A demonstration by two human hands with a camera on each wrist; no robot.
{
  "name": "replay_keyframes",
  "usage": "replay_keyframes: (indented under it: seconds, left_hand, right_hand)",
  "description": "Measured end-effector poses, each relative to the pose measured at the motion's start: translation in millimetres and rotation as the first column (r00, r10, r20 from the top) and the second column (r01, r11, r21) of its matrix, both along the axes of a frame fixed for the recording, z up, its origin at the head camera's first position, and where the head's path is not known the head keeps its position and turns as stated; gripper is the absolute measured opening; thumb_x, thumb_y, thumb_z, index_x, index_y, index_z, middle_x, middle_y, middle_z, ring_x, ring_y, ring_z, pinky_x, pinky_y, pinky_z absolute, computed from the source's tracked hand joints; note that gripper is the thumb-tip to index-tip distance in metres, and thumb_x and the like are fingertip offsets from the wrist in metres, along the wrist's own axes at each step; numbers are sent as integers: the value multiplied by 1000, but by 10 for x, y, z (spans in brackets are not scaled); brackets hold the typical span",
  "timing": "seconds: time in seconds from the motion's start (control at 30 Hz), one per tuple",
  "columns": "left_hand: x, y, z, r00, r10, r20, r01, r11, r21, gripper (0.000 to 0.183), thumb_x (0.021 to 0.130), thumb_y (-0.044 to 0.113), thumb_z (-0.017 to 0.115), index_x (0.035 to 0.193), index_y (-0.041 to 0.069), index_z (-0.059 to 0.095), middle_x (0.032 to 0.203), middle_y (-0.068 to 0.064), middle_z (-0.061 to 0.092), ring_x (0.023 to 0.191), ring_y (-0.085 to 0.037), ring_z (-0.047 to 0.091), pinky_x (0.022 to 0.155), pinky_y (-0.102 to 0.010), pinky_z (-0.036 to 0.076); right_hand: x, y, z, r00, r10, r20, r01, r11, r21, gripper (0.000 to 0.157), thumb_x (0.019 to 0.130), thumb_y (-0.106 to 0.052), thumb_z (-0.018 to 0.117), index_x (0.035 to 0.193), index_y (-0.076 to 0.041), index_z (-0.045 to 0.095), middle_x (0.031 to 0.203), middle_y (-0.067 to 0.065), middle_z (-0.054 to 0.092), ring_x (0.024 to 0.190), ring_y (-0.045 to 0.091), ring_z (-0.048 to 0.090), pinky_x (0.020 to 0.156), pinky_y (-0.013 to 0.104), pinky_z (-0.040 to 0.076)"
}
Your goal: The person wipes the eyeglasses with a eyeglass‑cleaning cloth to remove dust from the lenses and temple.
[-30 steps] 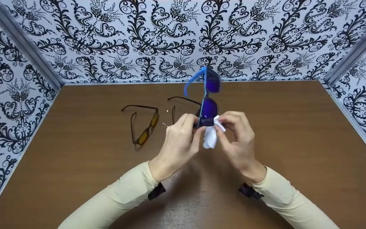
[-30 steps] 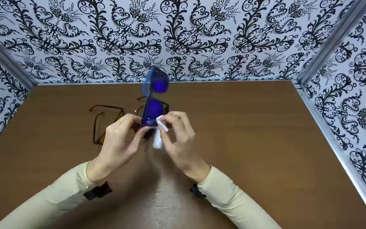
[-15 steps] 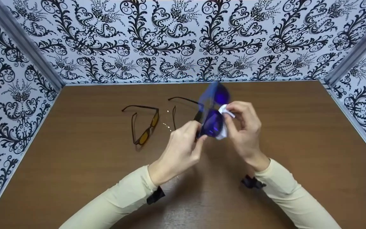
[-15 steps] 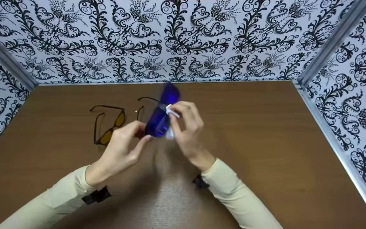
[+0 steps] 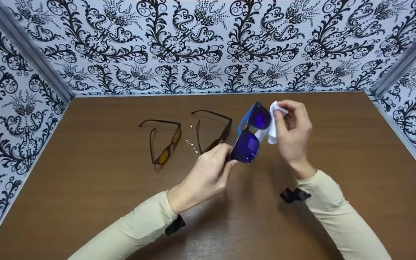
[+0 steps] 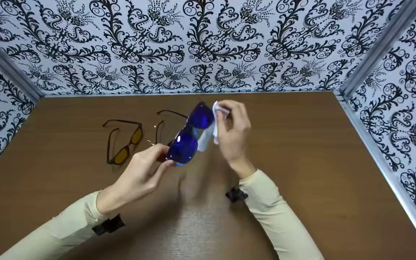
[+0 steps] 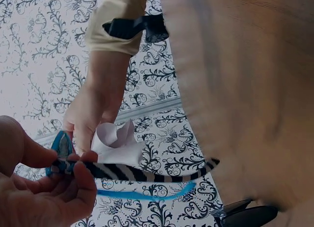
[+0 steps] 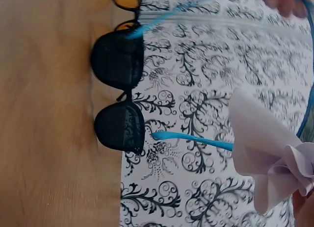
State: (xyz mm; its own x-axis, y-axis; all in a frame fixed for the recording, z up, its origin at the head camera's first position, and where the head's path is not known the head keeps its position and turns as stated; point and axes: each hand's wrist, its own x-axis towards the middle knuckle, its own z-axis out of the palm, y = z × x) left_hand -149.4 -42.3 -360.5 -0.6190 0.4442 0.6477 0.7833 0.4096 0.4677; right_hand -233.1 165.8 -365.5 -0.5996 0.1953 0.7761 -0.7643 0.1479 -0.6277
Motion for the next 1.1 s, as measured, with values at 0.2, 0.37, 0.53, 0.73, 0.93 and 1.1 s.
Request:
replay_keyframes:
  seconds: [0.2,0.37,0.53,0.73,0.93,1.1]
  left_hand:
    - [-30,-41,-55,997,-77,13,77,996,39,7,92,-4,58,97,-5,54,83,-8,56,71,-15,55,63,-25,48]
    - [-94,-79,-89,994,-82,73,70,985,158,6,92,-6,57,96,-5,54,83,-10,62,73,-20,63,66,-22,51]
    - [-133,-89,-92,978,-101,185,54,968,245,4,94,-5,54,97,-6,53,82,-11,64,75,-23,64,67,-26,52]
    - [-144,-52,-98,905,-187,382,41,933,359,6,96,-4,50,100,-7,54,86,-13,64,78,-23,65,73,-34,54]
    - [-147,-7,-93,844,-231,484,17,914,406,11,98,-2,48,105,-8,53,91,-16,64,83,-23,64,76,-37,53]
    - [-150,-1,-109,768,-304,565,-5,878,480,14,99,-2,45,108,-10,51,95,-18,62,87,-25,63,82,-42,52]
  right_hand:
    - [-55,72,-25,990,80,115,-74,996,-50,18,86,17,55,104,18,55,97,11,60,87,20,59,81,27,49]
    - [-11,63,-110,976,173,129,-154,977,-147,18,85,18,54,103,16,56,97,12,59,88,21,58,83,28,47]
    - [105,-47,-156,972,198,129,-174,969,-177,18,83,18,56,101,16,54,98,12,58,93,23,58,86,30,47]
    - [265,-246,-148,974,207,87,-190,967,-171,20,81,18,59,99,19,49,97,14,56,93,24,59,85,31,50]
    - [322,-334,-152,980,195,35,-189,973,-133,18,81,21,59,97,18,51,98,14,56,94,26,60,88,38,50]
    - [340,-337,-178,975,222,24,-221,974,-54,20,80,24,57,98,17,54,101,16,58,97,30,60,90,42,49]
